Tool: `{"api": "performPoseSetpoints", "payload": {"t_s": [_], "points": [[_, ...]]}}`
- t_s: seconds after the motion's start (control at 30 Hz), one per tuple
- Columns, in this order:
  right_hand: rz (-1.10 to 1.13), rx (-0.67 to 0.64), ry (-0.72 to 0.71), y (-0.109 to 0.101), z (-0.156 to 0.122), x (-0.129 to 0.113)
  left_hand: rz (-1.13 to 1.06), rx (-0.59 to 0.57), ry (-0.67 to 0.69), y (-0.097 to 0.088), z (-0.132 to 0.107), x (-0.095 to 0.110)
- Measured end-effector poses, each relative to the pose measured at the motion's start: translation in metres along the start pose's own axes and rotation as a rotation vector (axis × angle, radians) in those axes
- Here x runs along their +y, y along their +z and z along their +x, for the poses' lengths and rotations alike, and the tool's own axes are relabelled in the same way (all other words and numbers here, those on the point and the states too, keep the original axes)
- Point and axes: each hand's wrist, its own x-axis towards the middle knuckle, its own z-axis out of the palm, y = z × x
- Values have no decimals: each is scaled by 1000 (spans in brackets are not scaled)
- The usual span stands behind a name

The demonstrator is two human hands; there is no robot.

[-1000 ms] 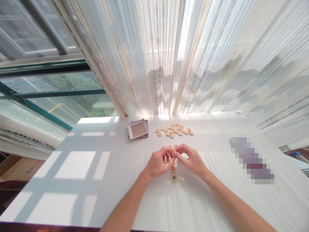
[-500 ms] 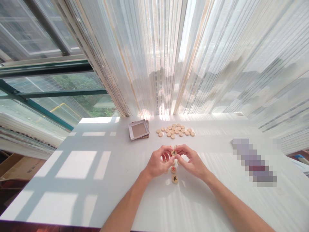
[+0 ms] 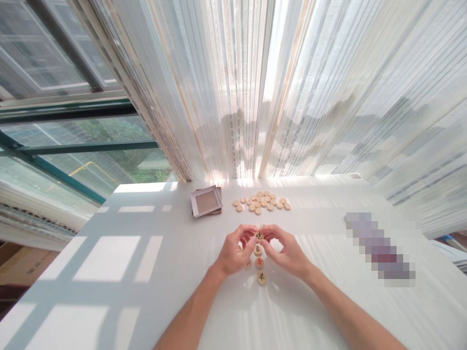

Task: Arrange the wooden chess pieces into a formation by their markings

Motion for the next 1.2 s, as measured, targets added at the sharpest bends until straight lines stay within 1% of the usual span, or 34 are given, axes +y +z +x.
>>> {"api": "performPoseSetpoints", "payload": {"t_s": [0.2, 0.43, 0.53, 0.73, 0.97, 1.1, 1.2], "points": [[-127, 31, -77, 4, -2, 8, 42, 43, -34, 4, 1, -4], [-283, -2, -241, 2, -3, 12, 64, 92, -52, 6, 1, -6], [-314, -23, -280, 3, -4, 12, 75, 96, -51, 7, 0, -6], [-321, 0, -277, 2, -3, 12, 43, 62, -43, 9, -1, -4], [-315, 36, -300, 2, -1, 12, -8, 31, -1, 7, -1, -3], [-301, 61, -271, 3, -2, 14, -10, 21, 18, 6, -1, -2], [-258, 75, -231, 5, -1, 10, 14, 34, 25, 5, -1, -2]]}}
